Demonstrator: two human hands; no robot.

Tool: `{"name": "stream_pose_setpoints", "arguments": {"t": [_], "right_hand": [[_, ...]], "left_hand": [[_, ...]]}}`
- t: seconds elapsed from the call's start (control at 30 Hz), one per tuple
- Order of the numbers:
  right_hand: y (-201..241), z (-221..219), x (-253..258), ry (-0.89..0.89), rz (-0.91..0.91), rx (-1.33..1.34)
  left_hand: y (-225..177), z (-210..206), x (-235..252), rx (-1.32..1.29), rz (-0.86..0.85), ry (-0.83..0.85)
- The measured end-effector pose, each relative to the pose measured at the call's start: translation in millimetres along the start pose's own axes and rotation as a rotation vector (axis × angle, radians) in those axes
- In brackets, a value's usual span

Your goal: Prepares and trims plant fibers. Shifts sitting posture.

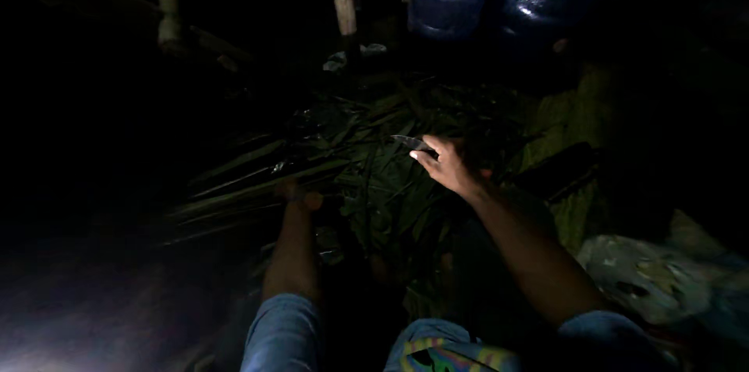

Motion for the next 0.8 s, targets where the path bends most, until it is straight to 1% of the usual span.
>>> {"name": "stream_pose_setpoints", "arguments": {"t": [0.03, 0.1, 0.13, 0.23, 0.27, 0.33, 0.43, 0.5, 0.63, 0.73, 0.8], "right_hand": [[-2, -2, 1, -0.005, 0.008, 0.010], [-4, -2, 2, -0.003, 0.018, 0.026], [-4, -1, 1, 0.009, 0.012, 0.025], [-4, 2, 0, 0.081, -0.021, 0.024], [-3, 3, 1, 0.117, -0.038, 0.025], [1, 3, 0, 0.156, -0.049, 0.030], [6, 3, -1, 0.150, -0.056, 0.078], [8, 3, -2, 0.129, -0.078, 0.076], [8, 4, -9, 0.158, -0.105, 0.131], [13, 3, -20, 0.086, -0.009, 0.283], [21, 3, -28, -0.041, 0.090, 0.384]], "left_hand": [[8, 5, 13, 0.007, 0.029, -0.010], [9, 4, 15, -0.100, 0.064, -0.112], [8, -1, 8, -0.190, 0.039, -0.137], [-2, -18, -19, -0.356, -0.014, -0.108], [-4, -26, -25, -0.394, -0.031, -0.079], [-11, -44, -45, -0.468, -0.055, 0.047], [-15, -76, -89, -0.560, -0.066, 0.237], [-9, -92, -119, -0.448, -0.150, 0.385], [-6, -104, -174, 0.009, -0.444, 0.509], [-5, -97, -188, 0.225, -0.708, 0.633], [-7, -84, -184, 0.374, -0.823, 0.727]]}}
Point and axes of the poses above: each hand's wrist, its own x-axis towards the middle knuckle, its own z-axis out of the back of the hand, y = z × x, the point moved 1 cm from there along x, towards the middle knuckle, and after that the axes turned 14 degrees about y, right-handed, at the moved point
